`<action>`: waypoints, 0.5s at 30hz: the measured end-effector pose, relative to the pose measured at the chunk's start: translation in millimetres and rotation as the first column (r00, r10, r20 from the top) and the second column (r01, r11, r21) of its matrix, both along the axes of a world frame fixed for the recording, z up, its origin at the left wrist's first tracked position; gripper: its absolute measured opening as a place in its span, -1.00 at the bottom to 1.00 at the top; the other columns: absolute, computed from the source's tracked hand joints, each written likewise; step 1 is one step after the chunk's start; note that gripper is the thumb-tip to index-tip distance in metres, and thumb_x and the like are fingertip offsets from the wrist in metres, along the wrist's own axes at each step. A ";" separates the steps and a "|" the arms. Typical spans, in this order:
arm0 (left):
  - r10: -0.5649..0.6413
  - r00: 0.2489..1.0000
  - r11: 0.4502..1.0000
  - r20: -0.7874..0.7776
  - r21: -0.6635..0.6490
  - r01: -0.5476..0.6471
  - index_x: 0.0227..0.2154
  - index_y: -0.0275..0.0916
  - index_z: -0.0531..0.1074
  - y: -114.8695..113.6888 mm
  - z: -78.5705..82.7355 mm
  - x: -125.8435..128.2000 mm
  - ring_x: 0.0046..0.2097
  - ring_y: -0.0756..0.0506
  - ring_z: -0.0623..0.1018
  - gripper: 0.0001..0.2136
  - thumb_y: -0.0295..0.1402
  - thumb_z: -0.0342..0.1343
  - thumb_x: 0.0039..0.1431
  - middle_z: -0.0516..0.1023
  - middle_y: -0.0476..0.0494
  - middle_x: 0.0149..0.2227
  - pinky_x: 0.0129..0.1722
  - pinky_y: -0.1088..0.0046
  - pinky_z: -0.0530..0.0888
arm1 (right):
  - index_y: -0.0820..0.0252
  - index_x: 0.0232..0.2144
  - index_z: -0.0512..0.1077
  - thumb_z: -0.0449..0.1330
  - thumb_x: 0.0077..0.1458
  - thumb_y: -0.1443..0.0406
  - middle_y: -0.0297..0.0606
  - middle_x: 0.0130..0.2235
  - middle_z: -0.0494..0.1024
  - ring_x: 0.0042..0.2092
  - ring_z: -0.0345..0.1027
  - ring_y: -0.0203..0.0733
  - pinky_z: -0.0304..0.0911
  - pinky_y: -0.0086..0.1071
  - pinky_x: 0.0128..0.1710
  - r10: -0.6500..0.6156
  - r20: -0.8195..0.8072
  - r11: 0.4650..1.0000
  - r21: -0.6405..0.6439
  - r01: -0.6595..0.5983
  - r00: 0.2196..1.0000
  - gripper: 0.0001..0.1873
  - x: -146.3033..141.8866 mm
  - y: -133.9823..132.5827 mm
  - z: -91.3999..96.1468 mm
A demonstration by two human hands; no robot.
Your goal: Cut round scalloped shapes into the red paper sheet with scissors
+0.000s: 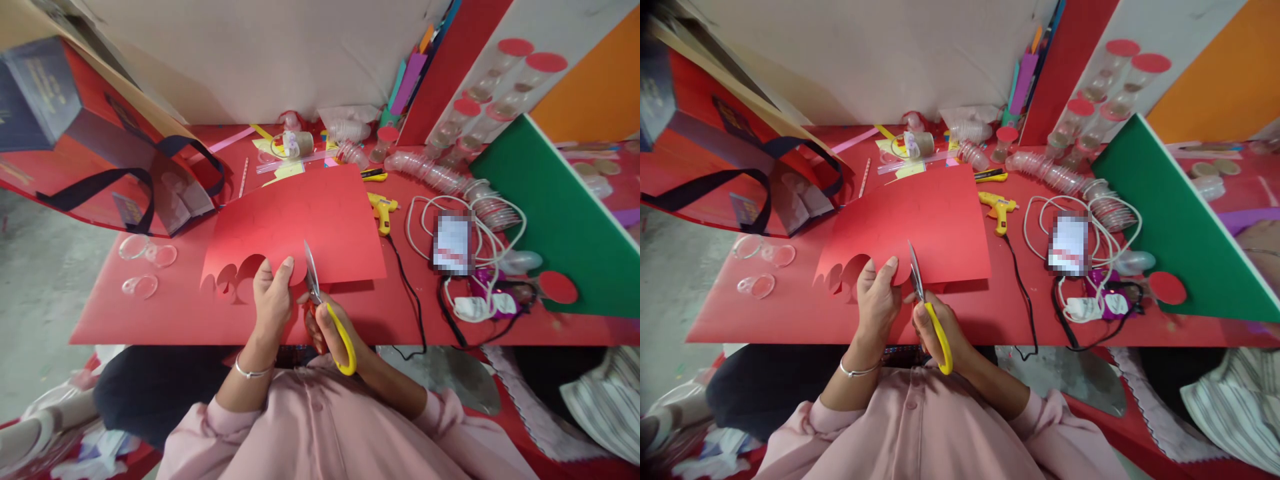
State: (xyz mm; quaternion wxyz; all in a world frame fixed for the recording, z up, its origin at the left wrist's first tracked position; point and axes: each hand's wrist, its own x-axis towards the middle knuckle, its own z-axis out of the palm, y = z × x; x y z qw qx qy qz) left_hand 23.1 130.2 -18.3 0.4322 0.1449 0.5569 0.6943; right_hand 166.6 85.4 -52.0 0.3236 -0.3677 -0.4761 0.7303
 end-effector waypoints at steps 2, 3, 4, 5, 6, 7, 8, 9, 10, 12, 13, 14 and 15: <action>-0.003 1.000 1.000 -0.006 0.001 0.003 -0.48 -0.14 0.20 -0.1 -1.1 -1.3 -0.53 0.10 0.30 -0.46 -0.26 0.59 0.02 0.24 0.21 -0.57 -0.48 0.66 0.39 | 0.08 0.08 0.45 0.01 0.49 -0.38 -0.48 -0.46 0.27 -0.56 0.08 -0.29 0.15 -0.39 -0.57 0.007 -0.001 1.000 0.004 -0.007 1.000 -0.28 0.5 0.4 0.7; -0.005 1.000 1.000 -0.009 0.001 0.005 -0.48 -0.14 0.21 -0.1 -1.4 -1.9 -0.52 0.10 0.30 -0.47 -0.26 0.60 0.01 0.24 0.21 -0.57 -0.47 0.66 0.39 | 0.08 0.08 0.45 0.01 0.49 -0.38 -0.48 -0.46 0.26 -0.56 0.07 -0.29 0.15 -0.39 -0.57 0.009 -0.001 1.000 0.004 -0.009 1.000 -0.28 0.5 0.6 1.4; -0.006 1.000 1.000 -0.011 0.000 0.006 -0.48 -0.14 0.22 -0.2 -1.5 -2.3 -0.52 0.10 0.30 -0.47 -0.25 0.60 0.01 0.24 0.21 -0.57 -0.47 0.65 0.39 | 0.08 0.07 0.45 0.02 0.48 -0.39 -0.48 -0.47 0.26 -0.57 0.07 -0.29 0.15 -0.38 -0.57 0.009 0.000 1.000 0.003 -0.009 1.000 -0.27 0.4 0.9 2.3; -0.009 1.000 1.000 -0.012 -0.002 0.009 -0.48 -0.14 0.22 -0.2 -1.5 -2.6 -0.52 0.10 0.30 -0.47 -0.25 0.60 0.00 0.24 0.21 -0.57 -0.47 0.65 0.39 | 0.08 0.07 0.45 0.02 0.46 -0.41 -0.49 -0.47 0.25 -0.57 0.06 -0.30 0.14 -0.38 -0.58 0.006 0.001 1.000 0.002 -0.006 1.000 -0.26 0.2 1.2 3.2; -0.010 1.000 1.000 -0.013 -0.003 0.010 -0.48 -0.14 0.22 -0.3 -1.3 -2.8 -0.52 0.10 0.30 -0.47 -0.25 0.60 0.00 0.24 0.21 -0.57 -0.46 0.65 0.39 | 0.08 0.06 0.45 0.02 0.45 -0.42 -0.50 -0.47 0.25 -0.58 0.05 -0.30 0.14 -0.38 -0.58 0.003 0.003 1.000 0.000 -0.003 1.000 -0.24 0.0 1.6 4.0; -0.011 1.000 1.000 -0.013 -0.004 0.011 -0.49 -0.14 0.22 -0.3 -1.0 -3.0 -0.52 0.10 0.30 -0.47 -0.24 0.60 -0.01 0.25 0.21 -0.57 -0.46 0.64 0.39 | 0.08 0.06 0.45 0.02 0.44 -0.43 -0.49 -0.47 0.26 -0.58 0.06 -0.30 0.14 -0.38 -0.59 0.003 0.007 1.000 -0.003 -0.003 1.000 -0.23 -0.2 1.9 4.6; -0.010 1.000 1.000 -0.014 -0.003 0.010 -0.49 -0.15 0.22 -0.3 -0.6 -3.0 -0.52 0.10 0.29 -0.47 -0.24 0.60 -0.02 0.25 0.20 -0.57 -0.47 0.64 0.39 | 0.08 0.06 0.45 0.02 0.44 -0.43 -0.49 -0.46 0.26 -0.57 0.06 -0.30 0.14 -0.38 -0.59 0.006 0.011 1.000 -0.006 -0.006 1.000 -0.23 -0.3 2.3 5.2; -0.006 1.000 1.000 -0.014 -0.001 0.006 -0.49 -0.15 0.22 -0.4 -0.4 -3.1 -0.52 0.10 0.29 -0.47 -0.24 0.60 -0.02 0.26 0.20 -0.57 -0.47 0.63 0.38 | 0.08 0.05 0.45 0.02 0.44 -0.43 -0.49 -0.46 0.27 -0.57 0.06 -0.30 0.14 -0.38 -0.59 0.008 0.012 1.000 -0.005 -0.008 1.000 -0.24 -0.3 2.6 5.7; -0.003 1.000 1.000 -0.015 0.002 0.003 -0.50 -0.15 0.23 -0.4 -0.2 -3.1 -0.52 0.10 0.29 -0.47 -0.25 0.60 -0.02 0.27 0.20 -0.57 -0.48 0.63 0.38 | 0.08 0.05 0.45 0.03 0.44 -0.42 -0.49 -0.46 0.27 -0.57 0.05 -0.30 0.13 -0.38 -0.59 0.009 0.011 1.000 -0.003 -0.009 1.000 -0.24 -0.2 3.0 6.1; -0.001 1.000 1.000 -0.015 0.010 0.002 -0.50 -0.15 0.25 -0.5 -0.4 -3.3 -0.52 0.10 0.29 -0.49 -0.25 0.60 -0.02 0.29 0.19 -0.56 -0.48 0.63 0.37 | 0.09 0.04 0.46 0.03 0.45 -0.41 -0.48 -0.46 0.26 -0.57 0.04 -0.30 0.12 -0.38 -0.59 0.012 0.007 1.000 0.005 -0.012 1.000 -0.25 0.3 3.7 6.9; -0.005 1.000 1.000 -0.013 0.016 0.006 -0.49 -0.16 0.27 -0.7 -0.8 -3.4 -0.52 0.10 0.29 -0.50 -0.25 0.60 -0.01 0.30 0.19 -0.56 -0.47 0.63 0.38 | 0.09 0.03 0.47 0.03 0.45 -0.41 -0.48 -0.46 0.26 -0.57 0.04 -0.30 0.11 -0.38 -0.60 0.010 0.008 1.000 0.013 -0.010 1.000 -0.25 0.7 4.0 7.3; -0.008 1.000 1.000 -0.011 0.021 0.008 -0.49 -0.16 0.28 -0.8 -1.5 -3.7 -0.52 0.10 0.30 -0.52 -0.25 0.60 0.00 0.32 0.18 -0.56 -0.47 0.63 0.38 | 0.09 0.03 0.47 0.03 0.45 -0.41 -0.47 -0.47 0.26 -0.57 0.04 -0.30 0.10 -0.38 -0.60 0.009 0.009 1.000 0.019 -0.009 1.000 -0.25 1.0 4.1 7.6; -0.008 1.000 1.000 -0.011 0.026 0.008 -0.49 -0.16 0.30 -1.0 -2.5 -4.0 -0.52 0.10 0.31 -0.53 -0.25 0.60 0.01 0.34 0.17 -0.55 -0.47 0.62 0.38 | 0.10 0.02 0.48 0.03 0.46 -0.41 -0.47 -0.47 0.27 -0.57 0.05 -0.30 0.09 -0.38 -0.59 0.010 0.011 1.000 0.023 -0.010 1.000 -0.25 1.2 4.0 7.8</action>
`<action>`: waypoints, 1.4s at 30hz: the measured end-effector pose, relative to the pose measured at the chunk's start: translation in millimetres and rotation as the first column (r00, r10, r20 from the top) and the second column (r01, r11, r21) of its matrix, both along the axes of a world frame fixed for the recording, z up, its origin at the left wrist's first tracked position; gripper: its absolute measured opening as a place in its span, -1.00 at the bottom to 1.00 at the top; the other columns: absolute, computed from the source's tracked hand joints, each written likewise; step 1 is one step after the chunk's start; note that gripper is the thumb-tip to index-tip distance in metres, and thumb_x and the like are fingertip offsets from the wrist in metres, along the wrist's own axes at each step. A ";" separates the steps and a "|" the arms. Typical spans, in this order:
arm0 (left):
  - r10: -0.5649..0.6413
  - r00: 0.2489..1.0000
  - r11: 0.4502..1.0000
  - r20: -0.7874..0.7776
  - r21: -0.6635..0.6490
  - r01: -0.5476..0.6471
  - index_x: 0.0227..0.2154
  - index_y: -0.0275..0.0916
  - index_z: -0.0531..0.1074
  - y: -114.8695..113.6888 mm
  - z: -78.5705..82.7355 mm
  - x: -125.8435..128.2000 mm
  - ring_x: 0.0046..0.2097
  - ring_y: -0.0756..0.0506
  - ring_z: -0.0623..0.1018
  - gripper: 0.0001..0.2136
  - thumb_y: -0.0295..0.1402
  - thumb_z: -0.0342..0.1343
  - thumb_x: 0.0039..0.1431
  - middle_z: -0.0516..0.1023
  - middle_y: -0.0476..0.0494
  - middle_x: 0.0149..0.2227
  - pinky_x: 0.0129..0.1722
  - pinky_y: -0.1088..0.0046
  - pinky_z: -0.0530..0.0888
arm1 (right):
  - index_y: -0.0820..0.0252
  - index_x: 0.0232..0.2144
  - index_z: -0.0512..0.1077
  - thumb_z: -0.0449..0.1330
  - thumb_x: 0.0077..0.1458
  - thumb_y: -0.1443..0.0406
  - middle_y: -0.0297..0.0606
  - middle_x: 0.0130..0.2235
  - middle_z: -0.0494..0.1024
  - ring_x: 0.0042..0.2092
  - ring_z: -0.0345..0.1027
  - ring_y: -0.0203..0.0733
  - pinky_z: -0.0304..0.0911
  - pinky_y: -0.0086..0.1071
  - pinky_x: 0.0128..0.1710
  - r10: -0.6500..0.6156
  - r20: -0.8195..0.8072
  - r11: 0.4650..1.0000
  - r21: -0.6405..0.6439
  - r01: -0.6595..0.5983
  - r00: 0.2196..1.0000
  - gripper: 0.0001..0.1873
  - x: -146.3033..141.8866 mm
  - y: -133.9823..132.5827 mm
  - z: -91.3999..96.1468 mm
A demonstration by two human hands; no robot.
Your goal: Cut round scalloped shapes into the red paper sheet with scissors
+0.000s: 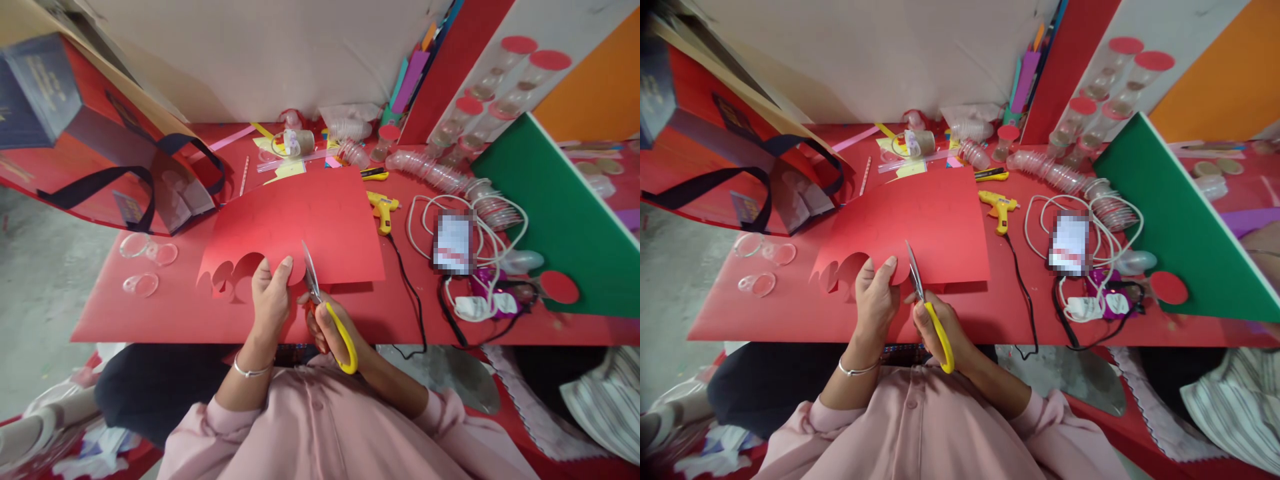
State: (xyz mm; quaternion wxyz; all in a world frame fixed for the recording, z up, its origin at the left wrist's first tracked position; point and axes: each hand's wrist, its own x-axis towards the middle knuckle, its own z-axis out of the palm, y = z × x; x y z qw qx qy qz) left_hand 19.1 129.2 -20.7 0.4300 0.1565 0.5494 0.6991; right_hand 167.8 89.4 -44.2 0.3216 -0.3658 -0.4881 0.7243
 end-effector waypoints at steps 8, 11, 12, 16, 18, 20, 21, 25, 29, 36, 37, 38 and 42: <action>0.002 1.000 1.000 0.001 0.022 -0.002 -0.46 -0.19 0.44 -0.7 -8.8 -4.3 -0.48 0.09 0.40 -0.63 -0.24 0.59 0.04 0.51 0.10 -0.47 -0.45 0.60 0.40 | 0.09 0.07 0.49 0.04 0.48 -0.38 -0.45 -0.46 0.25 -0.54 0.03 -0.28 0.11 -0.36 -0.57 0.015 -0.008 0.999 -0.031 -0.016 1.000 -0.27 0.6 -1.8 -3.0; 0.009 1.000 1.000 -0.002 0.029 -0.009 -0.46 -0.19 0.45 -1.1 -9.6 -5.2 -0.47 0.09 0.42 -0.63 -0.24 0.60 0.03 0.54 0.09 -0.46 -0.43 0.60 0.42 | 0.09 0.08 0.50 0.03 0.48 -0.38 -0.45 -0.46 0.24 -0.53 0.03 -0.27 0.10 -0.36 -0.56 0.020 0.003 1.000 -0.024 -0.020 1.000 -0.26 1.1 -0.6 -1.5; 0.009 1.000 1.000 -0.007 0.030 -0.009 -0.45 -0.19 0.45 -1.3 -9.8 -5.5 -0.47 0.09 0.42 -0.63 -0.24 0.60 0.03 0.54 0.09 -0.46 -0.43 0.60 0.42 | 0.10 0.08 0.50 0.03 0.47 -0.40 -0.44 -0.46 0.24 -0.52 0.03 -0.26 0.09 -0.37 -0.56 0.018 0.009 1.000 -0.020 -0.018 1.000 -0.24 1.3 -0.2 -0.6; 0.001 1.000 1.000 -0.018 0.026 -0.001 -0.46 -0.19 0.43 -1.7 -10.8 -7.6 -0.48 0.09 0.40 -0.62 -0.25 0.59 0.06 0.51 0.10 -0.48 -0.42 0.60 0.43 | 0.11 0.07 0.52 0.03 0.45 -0.41 -0.45 -0.46 0.22 -0.52 0.02 -0.26 0.05 -0.37 -0.56 0.014 0.026 1.000 -0.007 -0.014 1.000 -0.22 1.9 0.8 0.5; -0.006 1.000 1.000 -0.020 0.028 0.007 -0.47 -0.19 0.43 -1.6 -11.1 -8.7 -0.48 0.09 0.40 -0.62 -0.25 0.59 0.06 0.50 0.10 -0.48 -0.42 0.60 0.44 | 0.11 0.07 0.52 0.04 0.47 -0.39 -0.46 -0.46 0.21 -0.51 0.02 -0.26 0.05 -0.37 -0.55 0.022 0.026 1.000 -0.001 -0.022 0.999 -0.24 2.2 0.7 -1.2; -0.012 1.000 0.999 -0.019 0.037 0.013 -0.46 -0.19 0.43 -1.3 -10.9 -9.3 -0.48 0.08 0.41 -0.62 -0.25 0.59 0.05 0.51 0.10 -0.48 -0.41 0.60 0.45 | 0.11 0.08 0.52 0.04 0.47 -0.38 -0.46 -0.46 0.21 -0.51 0.02 -0.25 0.06 -0.37 -0.53 0.032 0.028 0.999 0.003 -0.032 0.999 -0.25 2.4 0.6 -3.5; -0.013 1.000 0.999 -0.015 0.042 0.013 -0.46 -0.19 0.43 -1.3 -10.8 -9.4 -0.48 0.08 0.41 -0.62 -0.25 0.60 0.05 0.51 0.10 -0.48 -0.41 0.60 0.45 | 0.11 0.08 0.51 0.04 0.47 -0.39 -0.46 -0.46 0.21 -0.51 0.03 -0.25 0.07 -0.36 -0.53 0.035 0.030 0.999 0.005 -0.035 0.999 -0.25 2.4 0.6 -4.4; -0.024 1.000 0.998 -0.004 0.059 0.024 -0.45 -0.19 0.46 -1.6 -10.9 -9.8 -0.47 0.09 0.43 -0.63 -0.23 0.60 0.05 0.55 0.09 -0.46 -0.36 0.59 0.48 | 0.13 0.09 0.51 0.04 0.46 -0.40 -0.47 -0.47 0.23 -0.51 0.04 -0.26 0.07 -0.37 -0.53 0.031 0.040 0.999 0.008 -0.031 0.999 -0.22 2.0 0.7 -5.2; -0.015 1.000 0.999 -0.010 0.051 0.016 -0.44 -0.19 0.48 -1.8 -12.1 -11.7 -0.45 0.07 0.46 -0.64 -0.23 0.60 0.05 0.59 0.06 -0.43 -0.35 0.58 0.50 | 0.15 0.06 0.52 0.04 0.46 -0.40 -0.49 -0.48 0.22 -0.54 0.02 -0.30 0.05 -0.39 -0.56 0.026 0.031 1.000 0.003 -0.026 0.999 -0.21 1.8 0.9 -2.8; 0.032 0.999 0.999 0.030 0.039 -0.033 -0.43 -0.19 0.43 -3.2 -13.0 -7.0 -0.45 0.09 0.44 -0.58 -0.18 0.61 0.06 0.51 0.11 -0.45 -0.36 0.60 0.47 | 0.10 0.02 0.47 0.08 0.43 -0.41 -0.52 -0.50 0.23 -0.60 -0.01 -0.33 0.05 -0.41 -0.62 0.019 -0.019 0.998 -0.057 -0.020 1.000 -0.25 -3.9 0.1 -0.4; 0.025 0.998 0.998 0.057 0.048 -0.028 -0.41 -0.18 0.44 -4.2 -13.7 -5.2 -0.45 0.08 0.46 -0.56 -0.11 0.62 0.05 0.52 0.10 -0.44 -0.38 0.58 0.47 | 0.09 0.01 0.45 0.08 0.43 -0.42 -0.54 -0.51 0.22 -0.61 -0.01 -0.33 0.05 -0.41 -0.63 0.010 -0.040 0.998 -0.062 -0.013 0.999 -0.26 -5.6 -0.1 0.1; 0.003 0.996 0.998 0.085 0.059 -0.008 -0.38 -0.17 0.46 -5.4 -14.5 -3.8 -0.44 0.05 0.48 -0.54 -0.04 0.62 0.03 0.54 0.07 -0.42 -0.41 0.55 0.47 | 0.09 0.01 0.44 0.08 0.43 -0.42 -0.56 -0.52 0.21 -0.62 0.00 -0.33 0.06 -0.42 -0.64 0.003 -0.063 0.997 -0.072 -0.008 0.998 -0.26 -7.2 -0.2 0.7; -0.159 0.982 0.984 0.101 0.095 0.149 -0.27 -0.12 0.51 -13.4 -18.1 -6.2 -0.41 -0.07 0.57 -0.42 0.13 0.64 -0.11 0.54 0.03 -0.45 -0.46 0.45 0.49 | 0.08 0.00 0.40 0.08 0.42 -0.42 -0.61 -0.54 0.18 -0.65 0.01 -0.35 0.12 -0.44 -0.65 -0.009 -0.130 0.990 -0.141 -0.009 0.991 -0.27 -12.1 -0.6 2.5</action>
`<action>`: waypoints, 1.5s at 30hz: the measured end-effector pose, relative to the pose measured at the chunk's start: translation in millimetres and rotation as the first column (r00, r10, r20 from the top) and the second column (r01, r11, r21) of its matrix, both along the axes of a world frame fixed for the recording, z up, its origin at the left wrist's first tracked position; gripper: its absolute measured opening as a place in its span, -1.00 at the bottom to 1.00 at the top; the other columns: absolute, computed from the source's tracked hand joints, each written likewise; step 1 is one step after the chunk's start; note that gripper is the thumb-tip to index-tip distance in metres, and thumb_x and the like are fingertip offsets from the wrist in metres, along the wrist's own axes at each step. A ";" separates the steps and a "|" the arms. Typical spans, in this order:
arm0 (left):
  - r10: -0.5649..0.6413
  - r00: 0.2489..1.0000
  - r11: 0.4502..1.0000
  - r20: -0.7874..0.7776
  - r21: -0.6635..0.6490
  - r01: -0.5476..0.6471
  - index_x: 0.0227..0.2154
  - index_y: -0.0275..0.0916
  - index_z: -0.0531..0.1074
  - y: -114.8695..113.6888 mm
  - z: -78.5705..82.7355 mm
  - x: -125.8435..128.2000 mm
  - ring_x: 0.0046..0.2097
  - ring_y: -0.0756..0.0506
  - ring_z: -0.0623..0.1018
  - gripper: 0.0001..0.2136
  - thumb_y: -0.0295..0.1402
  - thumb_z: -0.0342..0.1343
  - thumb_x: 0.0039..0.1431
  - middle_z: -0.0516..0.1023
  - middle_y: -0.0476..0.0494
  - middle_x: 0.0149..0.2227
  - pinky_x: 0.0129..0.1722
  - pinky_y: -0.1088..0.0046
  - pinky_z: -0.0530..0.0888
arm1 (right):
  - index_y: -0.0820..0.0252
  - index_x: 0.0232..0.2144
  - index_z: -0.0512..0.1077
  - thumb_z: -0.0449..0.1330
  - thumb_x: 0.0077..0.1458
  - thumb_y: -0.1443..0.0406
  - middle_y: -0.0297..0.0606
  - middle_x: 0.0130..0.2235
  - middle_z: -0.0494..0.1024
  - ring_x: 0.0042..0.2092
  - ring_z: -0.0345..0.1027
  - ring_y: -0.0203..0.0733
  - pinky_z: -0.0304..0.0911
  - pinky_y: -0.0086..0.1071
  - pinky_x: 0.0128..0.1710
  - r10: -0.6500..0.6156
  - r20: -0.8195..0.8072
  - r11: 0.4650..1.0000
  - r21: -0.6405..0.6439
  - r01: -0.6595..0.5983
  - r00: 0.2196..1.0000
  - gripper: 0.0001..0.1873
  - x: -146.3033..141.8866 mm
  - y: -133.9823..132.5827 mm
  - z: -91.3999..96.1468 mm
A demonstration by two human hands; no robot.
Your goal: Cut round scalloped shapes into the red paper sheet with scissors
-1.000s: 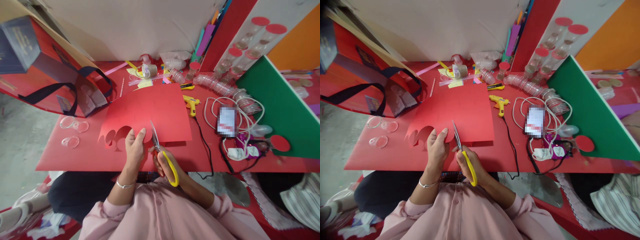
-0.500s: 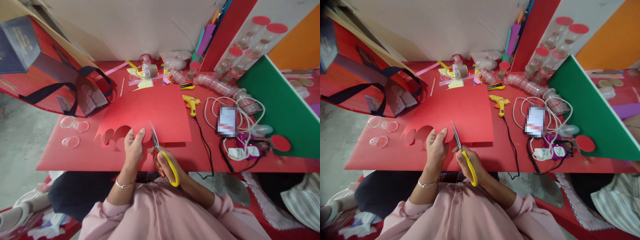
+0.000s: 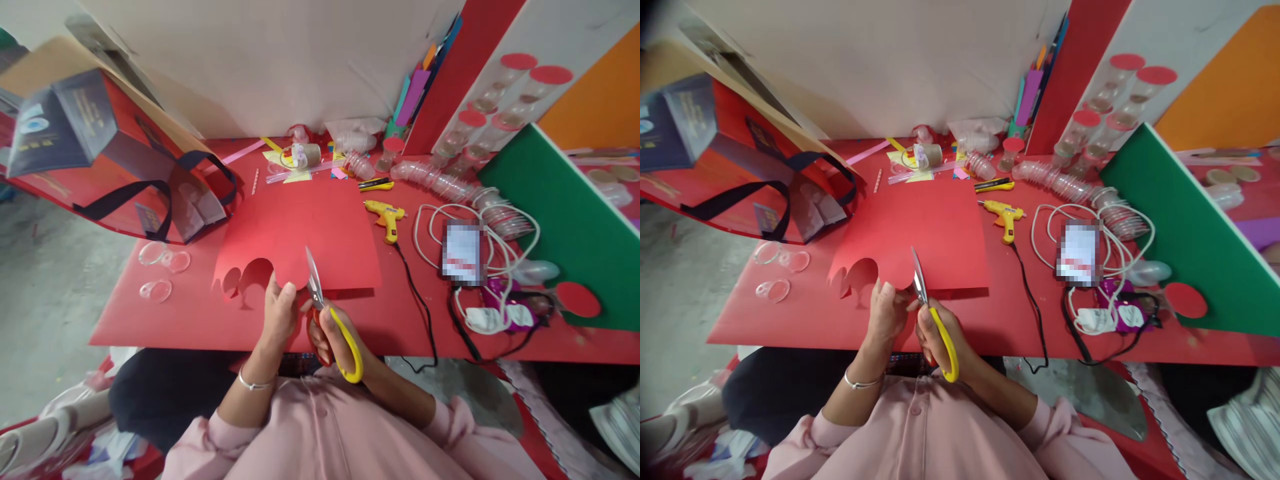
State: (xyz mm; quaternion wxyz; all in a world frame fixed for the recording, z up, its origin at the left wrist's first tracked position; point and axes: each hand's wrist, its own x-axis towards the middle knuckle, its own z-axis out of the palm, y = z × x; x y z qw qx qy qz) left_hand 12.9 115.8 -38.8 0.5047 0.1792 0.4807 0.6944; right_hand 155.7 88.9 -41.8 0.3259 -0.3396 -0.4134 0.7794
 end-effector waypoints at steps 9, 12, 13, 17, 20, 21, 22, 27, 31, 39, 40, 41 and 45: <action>-0.171 0.979 0.982 0.110 -0.066 0.179 -0.35 -0.22 0.60 -13.9 -9.8 -25.1 -0.38 -0.05 0.65 -0.60 -0.24 0.69 -0.14 0.69 -0.09 -0.39 -0.32 0.43 0.60 | 0.07 -0.11 0.40 0.19 0.22 -0.53 -0.62 -0.54 0.22 -0.68 -0.01 -0.40 0.15 -0.50 -0.74 -0.002 -0.081 0.987 -0.163 -0.011 0.997 -0.17 -12.8 -2.8 4.7; -0.102 0.994 0.990 0.048 -0.088 0.106 -0.35 -0.24 0.62 -13.1 -18.1 -30.7 -0.43 -0.03 0.63 -0.62 -0.28 0.68 -0.15 0.69 -0.09 -0.41 -0.33 0.44 0.60 | 0.05 0.15 0.44 0.27 0.22 -0.48 -0.61 -0.49 0.23 -0.62 -0.04 -0.38 0.18 -0.53 -0.72 -0.039 -0.109 0.973 -0.230 0.013 0.993 -0.12 -16.4 -5.1 8.1; -0.091 0.996 0.991 0.014 -0.098 0.092 -0.35 -0.25 0.62 -13.3 -19.6 -33.2 -0.44 -0.03 0.62 -0.65 -0.29 0.66 -0.13 0.68 -0.09 -0.43 -0.32 0.43 0.60 | 0.04 0.21 0.43 0.28 0.21 -0.48 -0.61 -0.49 0.23 -0.60 -0.05 -0.37 0.19 -0.54 -0.72 -0.047 -0.114 0.970 -0.244 0.018 0.992 -0.10 -17.5 -5.8 8.7; -0.027 0.998 0.995 -0.062 -0.096 0.021 -0.36 -0.25 0.62 -16.5 -16.7 -42.7 -0.47 -0.02 0.59 -0.76 -0.29 0.53 -0.03 0.66 -0.08 -0.43 -0.37 0.45 0.58 | 0.02 0.29 0.42 0.31 0.20 -0.46 -0.60 -0.49 0.22 -0.59 -0.07 -0.36 0.19 -0.54 -0.73 -0.053 -0.108 0.960 -0.278 0.021 0.993 -0.06 -21.0 -8.9 8.6; 0.075 0.996 0.996 -0.051 -0.042 -0.077 -0.36 -0.23 0.60 -18.6 -8.0 -40.7 -0.48 0.01 0.53 -0.68 -0.09 0.49 0.08 0.62 -0.06 -0.40 -0.49 0.52 0.49 | 0.01 0.29 0.42 0.31 0.20 -0.46 -0.60 -0.48 0.23 -0.59 -0.03 -0.37 0.21 -0.54 -0.71 -0.050 -0.084 0.954 -0.300 0.022 0.995 -0.07 -23.5 -13.6 7.3; 0.109 0.992 0.993 -0.061 -0.044 -0.112 -0.38 -0.22 0.57 -18.7 -5.0 -37.3 -0.51 0.04 0.48 -0.63 -0.02 0.50 0.09 0.57 -0.01 -0.44 -0.52 0.56 0.45 | 0.00 0.29 0.41 0.30 0.21 -0.46 -0.60 -0.48 0.23 -0.60 -0.02 -0.37 0.21 -0.54 -0.71 -0.046 -0.075 0.954 -0.300 0.021 0.996 -0.07 -24.3 -15.7 7.0; 0.134 0.988 0.988 -0.077 -0.065 -0.139 -0.40 -0.21 0.54 -18.6 -2.3 -32.9 -0.53 0.07 0.44 -0.58 0.01 0.54 0.08 0.51 0.04 -0.48 -0.53 0.59 0.43 | 0.00 0.29 0.40 0.29 0.23 -0.46 -0.60 -0.48 0.23 -0.60 0.00 -0.37 0.21 -0.54 -0.70 -0.040 -0.065 0.955 -0.296 0.019 0.997 -0.09 -25.1 -18.0 6.7; 0.123 0.988 0.970 -0.095 -0.196 -0.140 -0.43 -0.20 0.43 -16.9 3.0 -10.4 -0.57 0.11 0.45 -0.45 0.02 0.67 -0.07 0.47 0.12 -0.48 -0.55 0.63 0.44 | 0.03 0.24 0.39 0.24 0.22 -0.50 -0.62 -0.50 0.23 -0.64 0.01 -0.38 0.20 -0.52 -0.70 -0.047 0.009 0.959 -0.280 0.048 0.999 -0.08 -24.6 -26.9 6.6; 0.090 0.991 0.972 -0.098 -0.210 -0.109 -0.46 -0.19 0.35 -20.6 -2.3 -8.9 -0.61 0.12 0.41 -0.42 0.00 0.67 -0.07 0.43 0.15 -0.51 -0.61 0.64 0.41 | 0.06 0.11 0.40 0.21 0.28 -0.48 -0.62 -0.51 0.24 -0.64 0.05 -0.38 0.17 -0.54 -0.71 -0.034 0.055 0.968 -0.246 0.047 0.998 -0.16 -17.9 -29.4 4.2; 0.071 0.994 0.957 -0.088 -0.274 -0.092 -0.43 -0.15 0.34 -27.3 -12.3 -14.2 -0.59 0.07 0.44 -0.45 -0.01 0.64 -0.01 0.43 0.14 -0.53 -0.62 0.59 0.44 | 0.04 0.11 0.44 0.27 0.24 -0.46 -0.59 -0.50 0.32 -0.62 0.09 -0.37 0.22 -0.52 -0.70 -0.022 -0.010 0.926 -0.377 0.017 1.000 -0.17 -17.3 -31.1 -5.7; 0.065 0.995 0.957 -0.072 -0.277 -0.082 -0.43 -0.14 0.34 -27.6 -13.2 -14.6 -0.59 0.05 0.45 -0.45 0.00 0.63 0.00 0.45 0.12 -0.52 -0.61 0.57 0.46 | 0.04 0.11 0.44 0.28 0.22 -0.47 -0.59 -0.50 0.32 -0.62 0.10 -0.37 0.22 -0.52 -0.71 -0.023 -0.015 0.921 -0.389 0.016 1.000 -0.17 -17.9 -30.4 -6.2; 0.061 0.996 0.958 -0.060 -0.276 -0.075 -0.43 -0.14 0.34 -28.0 -14.2 -15.2 -0.57 0.04 0.47 -0.45 0.02 0.63 0.00 0.46 0.11 -0.52 -0.59 0.56 0.48 | 0.03 0.10 0.45 0.29 0.21 -0.47 -0.59 -0.51 0.32 -0.62 0.10 -0.36 0.22 -0.52 -0.71 -0.024 -0.017 0.918 -0.397 0.015 1.000 -0.16 -18.2 -29.6 -6.5; 0.052 0.995 0.964 -0.083 -0.255 -0.072 -0.43 -0.14 0.36 -30.5 -17.3 -17.6 -0.46 0.00 0.57 -0.46 -0.04 0.66 -0.01 0.51 0.07 -0.47 -0.50 0.55 0.53 | 0.04 0.09 0.46 0.29 0.19 -0.48 -0.59 -0.51 0.31 -0.62 0.10 -0.35 0.21 -0.52 -0.72 -0.032 -0.006 0.914 -0.405 0.027 0.999 -0.15 -17.8 -26.7 -7.4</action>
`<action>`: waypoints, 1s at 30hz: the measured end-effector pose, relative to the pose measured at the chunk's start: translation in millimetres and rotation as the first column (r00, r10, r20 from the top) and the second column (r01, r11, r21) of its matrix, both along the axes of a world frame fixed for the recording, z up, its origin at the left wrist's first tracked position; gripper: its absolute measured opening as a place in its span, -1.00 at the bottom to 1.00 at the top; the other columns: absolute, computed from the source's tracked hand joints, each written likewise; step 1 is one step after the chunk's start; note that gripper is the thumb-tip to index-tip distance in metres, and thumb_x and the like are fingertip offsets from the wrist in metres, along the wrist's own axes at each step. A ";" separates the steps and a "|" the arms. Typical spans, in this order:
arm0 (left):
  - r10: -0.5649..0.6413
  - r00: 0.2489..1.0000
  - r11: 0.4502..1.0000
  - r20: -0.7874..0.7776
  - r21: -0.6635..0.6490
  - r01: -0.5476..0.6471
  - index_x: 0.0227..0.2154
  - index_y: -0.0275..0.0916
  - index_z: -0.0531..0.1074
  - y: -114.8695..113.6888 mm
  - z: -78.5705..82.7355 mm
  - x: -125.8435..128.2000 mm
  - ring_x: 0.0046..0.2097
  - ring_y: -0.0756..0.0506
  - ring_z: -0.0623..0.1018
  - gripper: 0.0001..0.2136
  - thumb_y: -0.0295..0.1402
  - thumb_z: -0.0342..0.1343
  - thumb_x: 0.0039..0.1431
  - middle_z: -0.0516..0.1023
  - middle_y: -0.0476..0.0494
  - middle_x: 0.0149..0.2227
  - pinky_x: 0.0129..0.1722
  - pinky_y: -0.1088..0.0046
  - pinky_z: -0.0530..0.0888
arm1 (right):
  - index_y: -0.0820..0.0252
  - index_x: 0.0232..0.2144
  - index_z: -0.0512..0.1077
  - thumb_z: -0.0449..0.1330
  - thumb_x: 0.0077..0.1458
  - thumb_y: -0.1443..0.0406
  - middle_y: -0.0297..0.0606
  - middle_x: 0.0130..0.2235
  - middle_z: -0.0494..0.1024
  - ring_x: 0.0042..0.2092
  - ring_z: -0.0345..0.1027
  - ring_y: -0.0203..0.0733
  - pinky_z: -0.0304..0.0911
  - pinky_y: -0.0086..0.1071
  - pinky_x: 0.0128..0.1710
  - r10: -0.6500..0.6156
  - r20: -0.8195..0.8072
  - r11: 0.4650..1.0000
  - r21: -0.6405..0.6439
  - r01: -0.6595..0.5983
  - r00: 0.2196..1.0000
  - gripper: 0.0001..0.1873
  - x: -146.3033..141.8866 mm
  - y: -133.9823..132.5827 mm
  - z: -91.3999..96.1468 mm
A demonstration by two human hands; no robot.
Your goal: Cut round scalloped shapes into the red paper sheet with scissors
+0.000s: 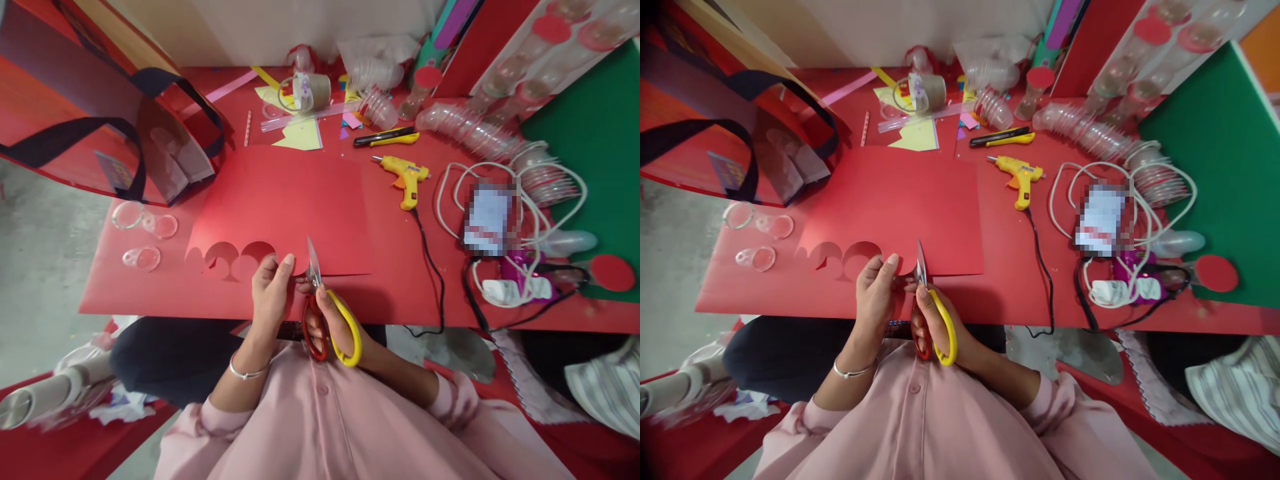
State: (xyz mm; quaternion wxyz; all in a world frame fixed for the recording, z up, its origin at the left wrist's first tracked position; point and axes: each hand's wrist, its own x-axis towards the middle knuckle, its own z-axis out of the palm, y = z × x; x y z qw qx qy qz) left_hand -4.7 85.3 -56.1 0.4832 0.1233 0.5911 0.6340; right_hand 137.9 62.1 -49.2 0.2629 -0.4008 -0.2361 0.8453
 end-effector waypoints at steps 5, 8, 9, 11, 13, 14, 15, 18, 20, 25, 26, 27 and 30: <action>-0.031 0.999 0.999 -0.037 -0.016 0.031 -0.40 -0.18 0.43 -0.3 2.2 1.9 -0.51 0.03 0.52 -0.51 -0.06 0.65 0.03 0.49 0.09 -0.48 -0.51 0.54 0.51 | 0.07 0.06 0.44 0.25 0.23 -0.48 -0.61 -0.53 0.30 -0.66 0.08 -0.37 0.21 -0.50 -0.72 0.006 0.027 0.999 0.041 -0.007 1.000 -0.16 1.9 -1.9 -0.5; -0.011 1.000 1.000 -0.007 -0.009 0.011 -0.40 -0.20 0.49 1.3 6.0 3.3 -0.54 0.04 0.50 -0.53 -0.05 0.65 0.00 0.52 0.07 -0.49 -0.56 0.55 0.47 | 0.07 0.06 0.44 0.23 0.23 -0.50 -0.61 -0.54 0.28 -0.66 0.09 -0.36 0.20 -0.49 -0.71 0.028 0.037 0.998 0.060 -0.030 0.999 -0.15 4.0 -3.1 0.7; -0.008 1.000 1.000 0.008 -0.006 0.008 -0.39 -0.21 0.52 1.6 7.0 3.1 -0.55 0.04 0.50 -0.55 -0.05 0.66 -0.01 0.54 0.05 -0.49 -0.57 0.55 0.45 | 0.07 0.05 0.45 0.22 0.22 -0.51 -0.61 -0.54 0.28 -0.66 0.10 -0.36 0.20 -0.49 -0.70 0.039 0.045 0.997 0.062 -0.042 0.998 -0.14 5.1 -3.1 1.2; -0.016 1.000 1.000 0.022 -0.004 0.017 -0.38 -0.21 0.56 1.5 7.8 1.7 -0.59 0.04 0.46 -0.57 -0.06 0.65 -0.02 0.56 0.03 -0.50 -0.61 0.54 0.42 | 0.08 0.05 0.46 0.20 0.24 -0.51 -0.58 -0.53 0.29 -0.64 0.12 -0.35 0.20 -0.48 -0.68 0.070 0.054 0.995 0.065 -0.073 0.996 -0.13 8.1 -2.1 2.0; -0.025 1.000 1.000 0.012 -0.007 0.025 -0.39 -0.22 0.56 0.3 7.6 -0.7 -0.61 0.05 0.45 -0.58 -0.07 0.64 -0.01 0.58 0.01 -0.50 -0.62 0.54 0.39 | 0.08 0.05 0.46 0.17 0.27 -0.50 -0.57 -0.51 0.28 -0.63 0.12 -0.36 0.19 -0.49 -0.67 0.098 0.043 0.992 0.072 -0.101 0.994 -0.15 11.5 -0.7 2.4; -0.025 1.000 1.000 0.006 -0.008 0.025 -0.40 -0.22 0.55 -0.6 7.4 -1.9 -0.60 0.05 0.46 -0.58 -0.08 0.64 -0.01 0.59 0.00 -0.50 -0.62 0.55 0.38 | 0.08 0.05 0.46 0.16 0.30 -0.49 -0.57 -0.51 0.27 -0.62 0.11 -0.36 0.19 -0.49 -0.66 0.112 0.036 0.990 0.077 -0.114 0.993 -0.17 13.2 0.0 2.5; -0.023 1.000 1.000 0.004 -0.010 0.023 -0.40 -0.22 0.55 -1.6 7.1 -3.0 -0.60 0.05 0.47 -0.59 -0.09 0.63 0.00 0.59 0.00 -0.49 -0.62 0.55 0.38 | 0.09 0.05 0.46 0.16 0.31 -0.48 -0.57 -0.51 0.26 -0.62 0.11 -0.36 0.18 -0.50 -0.66 0.125 0.032 0.988 0.083 -0.127 0.992 -0.17 14.7 0.6 2.6; -0.036 0.999 0.999 0.007 -0.011 0.036 -0.37 -0.23 0.56 -5.0 6.8 -5.4 -0.58 0.04 0.50 -0.63 -0.12 0.61 0.05 0.61 0.00 -0.48 -0.59 0.55 0.41 | 0.09 0.05 0.45 0.14 0.30 -0.50 -0.58 -0.52 0.24 -0.63 0.08 -0.37 0.15 -0.52 -0.67 0.154 0.047 0.983 0.098 -0.158 0.987 -0.16 17.3 1.8 3.1; -0.048 0.999 0.999 0.007 -0.007 0.048 -0.35 -0.23 0.58 -7.0 6.6 -6.2 -0.57 0.04 0.50 -0.65 -0.13 0.59 0.09 0.62 -0.01 -0.47 -0.57 0.55 0.42 | 0.10 0.04 0.44 0.14 0.28 -0.51 -0.59 -0.52 0.22 -0.63 0.06 -0.37 0.15 -0.52 -0.68 0.164 0.062 0.981 0.097 -0.169 0.985 -0.14 17.7 2.0 3.9; -0.069 0.998 0.998 -0.011 0.010 0.069 -0.39 -0.21 0.56 -10.8 3.0 -8.2 -0.58 0.05 0.45 -0.67 -0.14 0.57 0.13 0.58 0.02 -0.51 -0.54 0.55 0.42 | 0.09 0.03 0.42 0.15 0.24 -0.54 -0.59 -0.51 0.21 -0.62 0.03 -0.39 0.14 -0.54 -0.68 0.171 0.058 0.982 0.065 -0.175 0.983 -0.11 17.2 1.2 6.3; -0.074 0.997 0.997 -0.015 0.013 0.074 -0.40 -0.21 0.56 -11.3 2.0 -8.7 -0.58 0.06 0.43 -0.67 -0.14 0.57 0.14 0.57 0.02 -0.52 -0.53 0.55 0.43 | 0.09 0.03 0.42 0.15 0.23 -0.54 -0.60 -0.52 0.21 -0.63 0.02 -0.39 0.14 -0.54 -0.68 0.173 0.057 0.982 0.063 -0.176 0.983 -0.11 17.2 1.1 6.7; -0.075 0.997 0.997 -0.018 0.015 0.075 -0.41 -0.21 0.55 -11.8 1.0 -9.3 -0.57 0.06 0.43 -0.67 -0.14 0.56 0.15 0.55 0.03 -0.53 -0.52 0.56 0.43 | 0.09 0.02 0.42 0.15 0.22 -0.55 -0.60 -0.52 0.20 -0.63 0.02 -0.39 0.13 -0.54 -0.69 0.174 0.056 0.982 0.064 -0.177 0.983 -0.10 17.4 1.1 7.1; -0.080 0.997 0.996 -0.020 0.031 0.080 -0.44 -0.22 0.55 -12.4 -0.3 -10.3 -0.56 0.06 0.43 -0.67 -0.15 0.55 0.16 0.55 0.02 -0.53 -0.51 0.56 0.43 | 0.09 0.00 0.42 0.15 0.22 -0.55 -0.60 -0.52 0.21 -0.63 0.01 -0.39 0.11 -0.55 -0.69 0.179 0.056 0.980 0.078 -0.183 0.982 -0.11 18.1 1.4 8.0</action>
